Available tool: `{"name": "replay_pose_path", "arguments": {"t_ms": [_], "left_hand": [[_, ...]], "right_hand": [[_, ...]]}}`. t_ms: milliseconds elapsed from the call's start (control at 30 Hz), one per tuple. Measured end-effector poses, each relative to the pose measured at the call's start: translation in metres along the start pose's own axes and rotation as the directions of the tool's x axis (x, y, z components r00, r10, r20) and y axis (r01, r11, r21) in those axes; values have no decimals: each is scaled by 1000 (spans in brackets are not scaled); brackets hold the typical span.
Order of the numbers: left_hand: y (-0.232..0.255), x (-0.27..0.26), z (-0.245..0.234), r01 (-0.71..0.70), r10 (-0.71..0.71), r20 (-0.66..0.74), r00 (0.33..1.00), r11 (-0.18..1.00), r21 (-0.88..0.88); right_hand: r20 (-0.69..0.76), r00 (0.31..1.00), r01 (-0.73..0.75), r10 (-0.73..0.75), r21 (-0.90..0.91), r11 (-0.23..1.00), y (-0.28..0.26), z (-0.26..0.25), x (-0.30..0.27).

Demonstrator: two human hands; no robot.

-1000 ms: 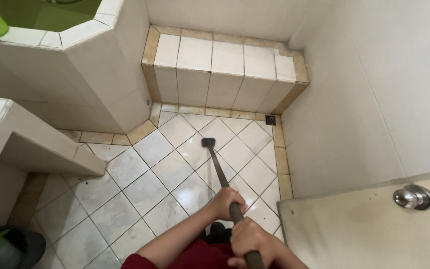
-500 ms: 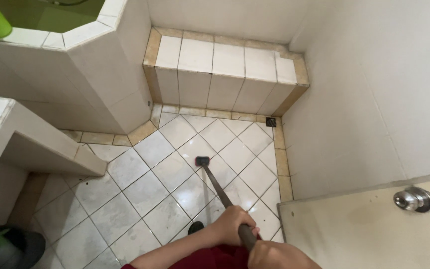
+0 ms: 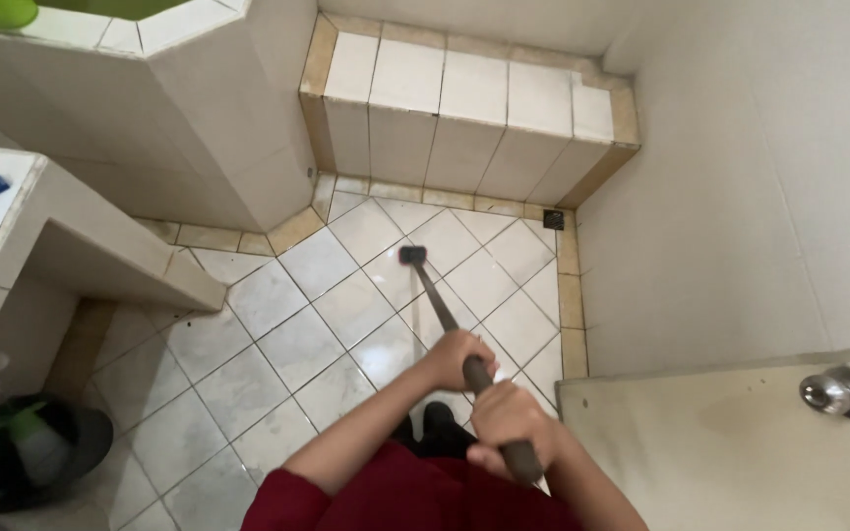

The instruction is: The person mops the tiled bathroom floor using a long-handled mop. They move the mop back and forth across the floor area near the bathtub and sink, maintaining a steady cleaning motion throughout the clip.

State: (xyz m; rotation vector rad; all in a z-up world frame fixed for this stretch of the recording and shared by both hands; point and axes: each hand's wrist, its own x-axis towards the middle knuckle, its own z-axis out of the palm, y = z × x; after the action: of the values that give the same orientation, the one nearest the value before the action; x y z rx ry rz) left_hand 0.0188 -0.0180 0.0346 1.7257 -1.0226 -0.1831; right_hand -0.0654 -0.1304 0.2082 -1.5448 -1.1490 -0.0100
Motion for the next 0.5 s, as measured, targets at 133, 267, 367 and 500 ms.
{"name": "replay_pose_path", "arguments": {"t_ms": [133, 267, 367, 500], "left_hand": [[-7, 22, -10, -18, 18, -29, 999, 1000, 2], [-2, 40, -20, 7, -6, 19, 1000, 999, -34], [21, 46, -30, 89, -88, 48, 995, 996, -25], [63, 34, -31, 322, -311, 184, 932, 946, -27]], "right_hand": [[-20, 999, -50, 49, -56, 997, 28, -12, -17], [5, 999, -54, 54, -51, 997, 10, -39, 10], [20, 997, -80, 80, -13, 997, -10, -51, 26], [56, 998, -36, 33, 66, 997, -23, -46, 10]]}}
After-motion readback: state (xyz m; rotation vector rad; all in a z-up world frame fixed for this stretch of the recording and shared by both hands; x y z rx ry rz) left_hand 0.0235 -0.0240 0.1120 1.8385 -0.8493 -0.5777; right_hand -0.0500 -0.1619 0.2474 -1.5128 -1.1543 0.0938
